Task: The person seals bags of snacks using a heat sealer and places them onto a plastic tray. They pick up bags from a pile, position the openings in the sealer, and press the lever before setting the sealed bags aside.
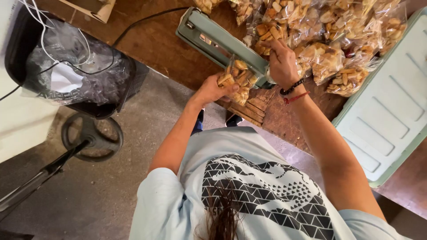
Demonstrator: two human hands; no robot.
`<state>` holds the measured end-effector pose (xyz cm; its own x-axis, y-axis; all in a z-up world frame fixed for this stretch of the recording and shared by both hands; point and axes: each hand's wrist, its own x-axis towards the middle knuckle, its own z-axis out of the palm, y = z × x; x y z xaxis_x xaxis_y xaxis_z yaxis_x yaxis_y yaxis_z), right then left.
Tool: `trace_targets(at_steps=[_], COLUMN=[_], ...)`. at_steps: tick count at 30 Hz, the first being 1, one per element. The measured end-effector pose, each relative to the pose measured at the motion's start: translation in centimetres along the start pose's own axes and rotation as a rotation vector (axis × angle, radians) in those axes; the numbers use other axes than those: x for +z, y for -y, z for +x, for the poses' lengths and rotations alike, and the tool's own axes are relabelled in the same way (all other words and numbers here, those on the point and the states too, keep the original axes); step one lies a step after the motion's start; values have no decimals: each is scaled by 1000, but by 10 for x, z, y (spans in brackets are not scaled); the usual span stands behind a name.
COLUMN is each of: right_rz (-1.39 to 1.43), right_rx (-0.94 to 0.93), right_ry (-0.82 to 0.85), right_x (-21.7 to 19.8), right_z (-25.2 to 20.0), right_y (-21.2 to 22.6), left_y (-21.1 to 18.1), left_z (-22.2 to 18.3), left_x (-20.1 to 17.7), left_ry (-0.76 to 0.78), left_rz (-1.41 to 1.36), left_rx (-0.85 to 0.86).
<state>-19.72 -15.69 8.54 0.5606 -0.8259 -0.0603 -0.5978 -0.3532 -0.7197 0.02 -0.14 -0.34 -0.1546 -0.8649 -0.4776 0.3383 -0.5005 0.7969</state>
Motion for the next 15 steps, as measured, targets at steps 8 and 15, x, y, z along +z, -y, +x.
trace_targets(at_steps=[8,15], right_rz=[6,-6], right_rx=[-9,-55], right_ry=[-32,-115], right_x=[3,9], right_z=[-1,-1], right_y=[-6,-22], left_y=[7,6], left_z=[14,14], left_x=[2,2], left_ry=[-107,-130], left_rz=[146,158], left_rx=[25,19])
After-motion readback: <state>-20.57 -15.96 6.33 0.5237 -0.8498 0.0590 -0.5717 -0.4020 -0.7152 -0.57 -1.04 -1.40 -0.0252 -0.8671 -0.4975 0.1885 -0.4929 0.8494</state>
